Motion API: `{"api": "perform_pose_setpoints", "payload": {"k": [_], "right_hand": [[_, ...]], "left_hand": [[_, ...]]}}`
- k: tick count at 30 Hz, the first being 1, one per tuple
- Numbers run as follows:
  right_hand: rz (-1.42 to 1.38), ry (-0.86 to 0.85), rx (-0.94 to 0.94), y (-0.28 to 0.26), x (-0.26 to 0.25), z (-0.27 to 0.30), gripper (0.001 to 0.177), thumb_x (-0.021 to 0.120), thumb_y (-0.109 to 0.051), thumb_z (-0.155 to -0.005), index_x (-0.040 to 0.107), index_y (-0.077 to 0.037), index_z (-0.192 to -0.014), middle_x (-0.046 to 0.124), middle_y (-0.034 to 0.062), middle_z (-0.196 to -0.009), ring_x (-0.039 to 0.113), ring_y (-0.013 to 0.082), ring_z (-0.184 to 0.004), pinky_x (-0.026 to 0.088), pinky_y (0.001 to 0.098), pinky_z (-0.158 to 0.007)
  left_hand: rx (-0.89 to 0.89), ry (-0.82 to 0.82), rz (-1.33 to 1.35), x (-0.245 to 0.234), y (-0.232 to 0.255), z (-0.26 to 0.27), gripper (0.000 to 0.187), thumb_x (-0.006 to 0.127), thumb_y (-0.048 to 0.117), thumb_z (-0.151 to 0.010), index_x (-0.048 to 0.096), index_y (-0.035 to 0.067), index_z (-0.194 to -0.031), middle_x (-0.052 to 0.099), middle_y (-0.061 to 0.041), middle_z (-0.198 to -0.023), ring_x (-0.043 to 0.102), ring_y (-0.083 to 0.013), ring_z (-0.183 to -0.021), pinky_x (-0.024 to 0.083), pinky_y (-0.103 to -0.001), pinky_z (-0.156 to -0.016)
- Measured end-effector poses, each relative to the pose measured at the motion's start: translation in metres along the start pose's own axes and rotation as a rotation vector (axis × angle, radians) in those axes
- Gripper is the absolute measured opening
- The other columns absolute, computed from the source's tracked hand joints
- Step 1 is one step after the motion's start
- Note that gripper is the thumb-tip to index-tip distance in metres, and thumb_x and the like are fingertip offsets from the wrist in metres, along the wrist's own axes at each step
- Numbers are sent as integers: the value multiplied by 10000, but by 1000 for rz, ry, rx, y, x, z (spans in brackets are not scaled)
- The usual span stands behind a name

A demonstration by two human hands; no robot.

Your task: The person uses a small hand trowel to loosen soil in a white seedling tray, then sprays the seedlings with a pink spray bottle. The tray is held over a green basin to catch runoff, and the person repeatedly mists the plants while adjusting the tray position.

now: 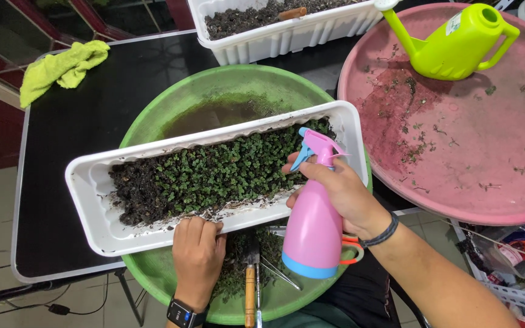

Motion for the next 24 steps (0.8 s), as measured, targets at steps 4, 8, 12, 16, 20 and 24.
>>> {"api": "perform_pose_setpoints", "payload": {"k": [4,8,12,16,20,24], "right_hand": [[-17,9,64,7,2,-6,341,671,-192,-888,625,-35,-1187,707,151,-1083,663,345,-615,557,433,-557],[-36,35,54,13,0,-12,194,696,-186,-907,594,-28,-955,644,134,-848,680,351,-604,561,484,-522],[-60,49,42,15,2,-14,180,712,-180,-906,589,-49,-914,645,130,-832,690,338,-618,563,468,-538],[-26,54,47,3,12,-7,369,657,-160,-871,672,-48,-1222,742,147,-1122,682,361,-623,556,426,-564],[-57,150,26,-4,14,-5,425,644,-159,-847,642,-73,-1262,727,130,-1172,678,354,-618,549,452,-532],[-75,218,34,-3,10,-8,425,636,-153,-823,630,-71,-1240,730,150,-1175,686,360,-640,552,468,-544]], "left_hand": [[-6,-15,-4,4,-2,4,220,762,59,-891,551,66,-828,501,-73,-824,450,-246,-798,392,-360,-676],[0,-6,5,2,-1,2,227,746,46,-898,536,65,-813,480,-72,-806,431,-244,-775,376,-363,-655],[4,-15,-11,6,-4,6,212,760,77,-896,555,67,-844,499,-72,-824,440,-232,-779,381,-348,-656],[-7,-24,-9,6,-4,7,232,764,68,-888,541,75,-824,497,-65,-816,438,-224,-779,380,-341,-650],[0,-23,-9,7,-5,8,200,767,65,-880,570,70,-845,508,-64,-820,447,-221,-785,385,-335,-653],[12,-1,21,1,-1,2,210,754,26,-884,557,61,-817,493,-70,-801,432,-236,-767,366,-348,-649]]}}
Point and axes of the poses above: each hand's wrist, its own z-axis away from the middle knuckle, its own x-axis out of the palm, y = z × x, the point moved 4 cm from there along -z, towards the middle knuckle
